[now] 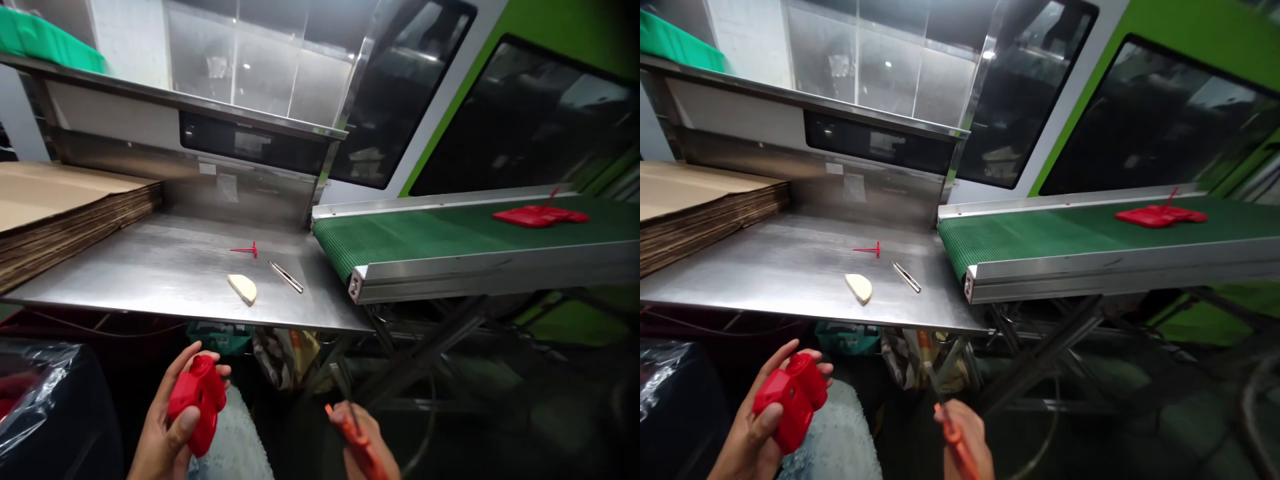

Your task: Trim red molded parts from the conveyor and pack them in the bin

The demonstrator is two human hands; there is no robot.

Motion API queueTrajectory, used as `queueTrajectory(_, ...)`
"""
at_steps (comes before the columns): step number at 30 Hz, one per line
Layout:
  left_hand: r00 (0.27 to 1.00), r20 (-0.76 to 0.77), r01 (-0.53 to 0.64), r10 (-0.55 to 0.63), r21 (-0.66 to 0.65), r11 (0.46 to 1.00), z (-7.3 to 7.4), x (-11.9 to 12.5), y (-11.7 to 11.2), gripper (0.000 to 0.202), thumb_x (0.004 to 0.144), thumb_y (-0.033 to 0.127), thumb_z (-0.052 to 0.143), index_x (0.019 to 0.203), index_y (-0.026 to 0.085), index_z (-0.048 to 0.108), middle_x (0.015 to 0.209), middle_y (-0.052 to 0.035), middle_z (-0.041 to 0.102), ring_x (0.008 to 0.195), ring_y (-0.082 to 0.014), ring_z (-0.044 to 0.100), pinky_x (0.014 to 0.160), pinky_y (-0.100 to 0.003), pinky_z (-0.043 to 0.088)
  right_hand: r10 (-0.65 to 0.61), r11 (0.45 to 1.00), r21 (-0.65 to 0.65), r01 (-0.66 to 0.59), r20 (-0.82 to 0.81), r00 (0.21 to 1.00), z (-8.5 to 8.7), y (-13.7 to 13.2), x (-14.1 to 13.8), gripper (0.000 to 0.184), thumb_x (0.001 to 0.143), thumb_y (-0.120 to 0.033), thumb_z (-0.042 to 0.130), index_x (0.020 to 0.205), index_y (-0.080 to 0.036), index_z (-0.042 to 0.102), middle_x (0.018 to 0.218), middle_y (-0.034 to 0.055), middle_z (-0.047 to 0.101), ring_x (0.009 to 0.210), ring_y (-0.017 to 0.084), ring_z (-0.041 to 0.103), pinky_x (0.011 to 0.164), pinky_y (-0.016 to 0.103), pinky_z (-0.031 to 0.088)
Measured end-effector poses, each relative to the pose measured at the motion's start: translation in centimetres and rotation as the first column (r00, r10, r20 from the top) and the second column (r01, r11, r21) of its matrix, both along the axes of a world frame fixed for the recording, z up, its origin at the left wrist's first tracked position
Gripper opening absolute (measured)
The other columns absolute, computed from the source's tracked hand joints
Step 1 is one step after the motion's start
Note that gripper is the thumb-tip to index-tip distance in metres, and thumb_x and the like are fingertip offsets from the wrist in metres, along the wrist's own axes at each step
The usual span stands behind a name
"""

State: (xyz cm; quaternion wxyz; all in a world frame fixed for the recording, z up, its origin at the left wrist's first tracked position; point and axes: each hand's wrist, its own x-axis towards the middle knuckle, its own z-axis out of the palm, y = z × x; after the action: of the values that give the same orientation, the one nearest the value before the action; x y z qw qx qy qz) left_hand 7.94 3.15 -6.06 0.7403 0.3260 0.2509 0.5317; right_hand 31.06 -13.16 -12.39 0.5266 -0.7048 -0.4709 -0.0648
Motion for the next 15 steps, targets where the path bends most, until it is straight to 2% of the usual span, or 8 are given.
queueTrajectory(1, 0.999, 0.046, 0.007, -0.005, -0.034, 0.999, -0.1, 0.1, 0.0, 0.078, 0.056, 0.056, 0.085, 0.125, 0.029, 0.061, 0.118, -0.0088, 0.069, 0.105, -0.0397, 0.066, 0.087, -0.049, 0.058, -0.068, 0.998, 0.016, 0.068, -0.022, 0.997, 0.2, 0.3, 1.3, 0.020, 0.090, -0.042, 0.051, 0.094, -0.025, 0.060, 0.100, 0.0041, 0.064, 0.092, 0.022, 0.063, 0.077, 0.035, 0.052)
queueTrajectory(2, 0.993, 0.116, 0.036, -0.024, -0.100, 0.994, -0.1, 0.2, -0.1, 0.073, 0.060, 0.060, 0.080, 0.124, 0.029, 0.061, 0.115, -0.0093, 0.071, 0.105, -0.0409, 0.066, 0.087, -0.052, 0.057, -0.139, 0.989, 0.038, 0.141, -0.045, 0.989, 0.3, 0.9, 2.6, 0.015, 0.088, -0.031, 0.053, 0.099, -0.024, 0.059, 0.109, 0.0050, 0.062, 0.098, 0.022, 0.061, 0.075, 0.033, 0.052)
queueTrajectory(4, 0.965, 0.250, 0.136, -0.072, -0.249, 0.959, 0.1, 0.2, -0.1, 0.062, 0.076, 0.064, 0.064, 0.127, 0.030, 0.059, 0.116, -0.0114, 0.071, 0.108, -0.0421, 0.065, 0.087, -0.059, 0.054, -0.264, 0.957, 0.096, 0.272, -0.088, 0.961, 0.2, 2.9, 4.7, 0.029, 0.085, -0.022, 0.053, 0.114, -0.021, 0.055, 0.125, 0.0076, 0.053, 0.109, 0.023, 0.056, 0.076, 0.032, 0.052)
queueTrajectory(6, 0.939, 0.322, 0.233, -0.124, -0.329, 0.915, 0.3, 0.0, -0.3, 0.051, 0.089, 0.056, 0.051, 0.133, 0.031, 0.055, 0.126, -0.0127, 0.067, 0.112, -0.0407, 0.063, 0.089, -0.061, 0.052, -0.340, 0.920, 0.163, 0.357, -0.124, 0.932, -0.4, 5.7, 6.2, 0.043, 0.086, -0.023, 0.055, 0.128, -0.021, 0.047, 0.132, 0.0096, 0.048, 0.114, 0.025, 0.053, 0.082, 0.036, 0.053)
queueTrajectory(10, 0.871, 0.458, 0.347, -0.180, -0.313, 0.884, 0.5, -0.9, -0.6, 0.052, 0.094, 0.050, 0.047, 0.143, 0.033, 0.044, 0.132, -0.0147, 0.063, 0.110, -0.0411, 0.064, 0.089, -0.062, 0.048, -0.431, 0.846, 0.254, 0.470, -0.194, 0.881, -1.3, 10.4, 6.9, 0.068, 0.087, -0.034, 0.063, 0.144, -0.023, 0.027, 0.141, 0.0133, 0.039, 0.116, 0.028, 0.051, 0.095, 0.051, 0.048)
queueTrajectory(12, 0.847, 0.509, 0.348, -0.152, -0.316, 0.883, 0.5, -1.5, -0.7, 0.060, 0.093, 0.052, 0.046, 0.148, 0.030, 0.037, 0.125, -0.0171, 0.066, 0.108, -0.0391, 0.065, 0.091, -0.061, 0.046, -0.414, 0.858, 0.237, 0.455, -0.206, 0.887, -0.8, 11.3, 5.6, 0.067, 0.088, -0.039, 0.062, 0.144, -0.024, 0.029, 0.143, 0.0129, 0.037, 0.120, 0.030, 0.048, 0.098, 0.054, 0.045)
queueTrajectory(13, 0.847, 0.516, 0.326, -0.129, -0.312, 0.892, 0.4, -1.9, -0.8, 0.061, 0.093, 0.051, 0.046, 0.149, 0.029, 0.035, 0.121, -0.0169, 0.067, 0.106, -0.0369, 0.065, 0.092, -0.059, 0.046, -0.365, 0.892, 0.207, 0.402, -0.195, 0.910, -0.3, 11.3, 4.5, 0.061, 0.089, -0.041, 0.061, 0.142, -0.024, 0.034, 0.141, 0.0118, 0.040, 0.121, 0.030, 0.049, 0.097, 0.053, 0.046)
queueTrajectory(15, 0.871, 0.482, 0.246, -0.091, -0.270, 0.931, 0.0, -3.0, -1.1, 0.057, 0.094, 0.043, 0.048, 0.148, 0.027, 0.037, 0.117, -0.0152, 0.068, 0.105, -0.0331, 0.065, 0.092, -0.055, 0.047, -0.178, 0.974, 0.117, 0.196, -0.149, 0.973, 1.0, 11.2, 1.4, 0.046, 0.091, -0.043, 0.059, 0.132, -0.026, 0.048, 0.134, 0.0082, 0.049, 0.117, 0.027, 0.053, 0.094, 0.046, 0.050)
